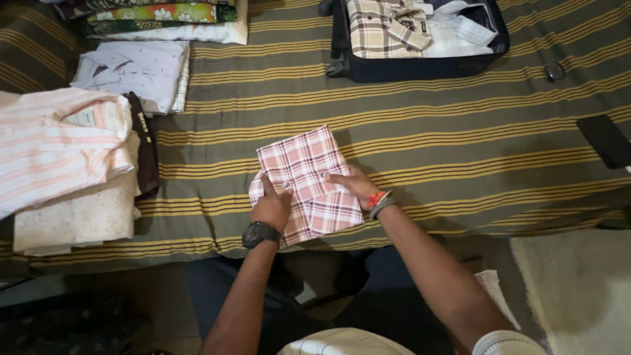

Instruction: The person folds a plaid shirt by bringing the sleeves in and collapsing the body of the garment, eventually placing it into an open suitcase.

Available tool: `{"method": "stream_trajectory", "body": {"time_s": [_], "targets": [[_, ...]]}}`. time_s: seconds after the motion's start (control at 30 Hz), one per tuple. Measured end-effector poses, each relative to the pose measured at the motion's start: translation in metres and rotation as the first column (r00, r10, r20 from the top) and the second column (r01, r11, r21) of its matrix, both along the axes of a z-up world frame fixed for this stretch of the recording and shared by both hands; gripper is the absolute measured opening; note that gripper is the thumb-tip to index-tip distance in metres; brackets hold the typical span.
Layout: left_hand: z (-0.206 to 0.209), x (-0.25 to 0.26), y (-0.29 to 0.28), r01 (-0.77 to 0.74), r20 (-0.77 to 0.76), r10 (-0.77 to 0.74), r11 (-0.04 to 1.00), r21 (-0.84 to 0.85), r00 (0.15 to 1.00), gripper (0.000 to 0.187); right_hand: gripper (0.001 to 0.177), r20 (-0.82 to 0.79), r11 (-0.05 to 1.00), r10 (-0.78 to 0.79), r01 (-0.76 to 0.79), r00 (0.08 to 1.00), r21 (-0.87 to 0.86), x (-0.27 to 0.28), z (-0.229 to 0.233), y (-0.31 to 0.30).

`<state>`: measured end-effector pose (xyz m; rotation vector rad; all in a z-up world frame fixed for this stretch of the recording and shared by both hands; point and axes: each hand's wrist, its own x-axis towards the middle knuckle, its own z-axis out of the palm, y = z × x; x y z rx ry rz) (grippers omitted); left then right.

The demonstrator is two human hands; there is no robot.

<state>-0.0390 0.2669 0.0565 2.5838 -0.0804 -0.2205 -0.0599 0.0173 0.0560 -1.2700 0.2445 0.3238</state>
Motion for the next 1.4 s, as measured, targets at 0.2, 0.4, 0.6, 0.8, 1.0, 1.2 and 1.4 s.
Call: {"method": "stream_trajectory", "body": {"time_s": [0.2,0.4,0.6,0.8,1.0,1.2,1.4], "targets": [[-0.018,0.025,-0.011,0.105,0.012,-0.105,0.992,-0.071,0.994,0.085,0.048,0.357,0.669,0.202,0.138,0.912,-0.73,0.017,0.102,-0.011],[-0.019,0.104,-0.057,-0.189,-0.198,-0.357,0.061,-0.98,0.913,0.067,0.055,0.454,0.08,0.531,0.491,0.715,-0.868,-0.008,0.207,0.001],[-0.021,0.101,-0.01,-0.469,-0.36,-0.379,-0.25,-0.847,0.852,0.078,0.037,0.567,-0.001,0.625,0.727,0.537,-0.687,-0.041,0.129,0.022],[-0.077,0.029,0.041,-0.338,-0.356,-0.141,0.133,-0.932,0.924,0.065,0.059,0.441,0.195,0.583,0.41,0.682,-0.891,-0.1,0.027,0.038],[-0.102,-0.007,0.04,-0.109,-0.11,0.024,0.425,-0.899,0.994,0.029,0.043,0.534,0.424,-0.182,0.556,0.825,-0.715,-0.097,-0.016,-0.028],[-0.086,-0.027,0.025,-0.118,-0.04,0.178,0.458,-0.881,0.983,0.022,0.033,0.385,0.606,-0.389,0.547,0.837,-0.577,-0.097,-0.086,-0.063],[-0.084,-0.02,0.022,-0.061,0.038,0.159,0.569,-0.82,0.987,0.022,0.03,0.474,0.518,-0.466,0.665,0.747,-0.538,-0.1,-0.109,-0.067]]}}
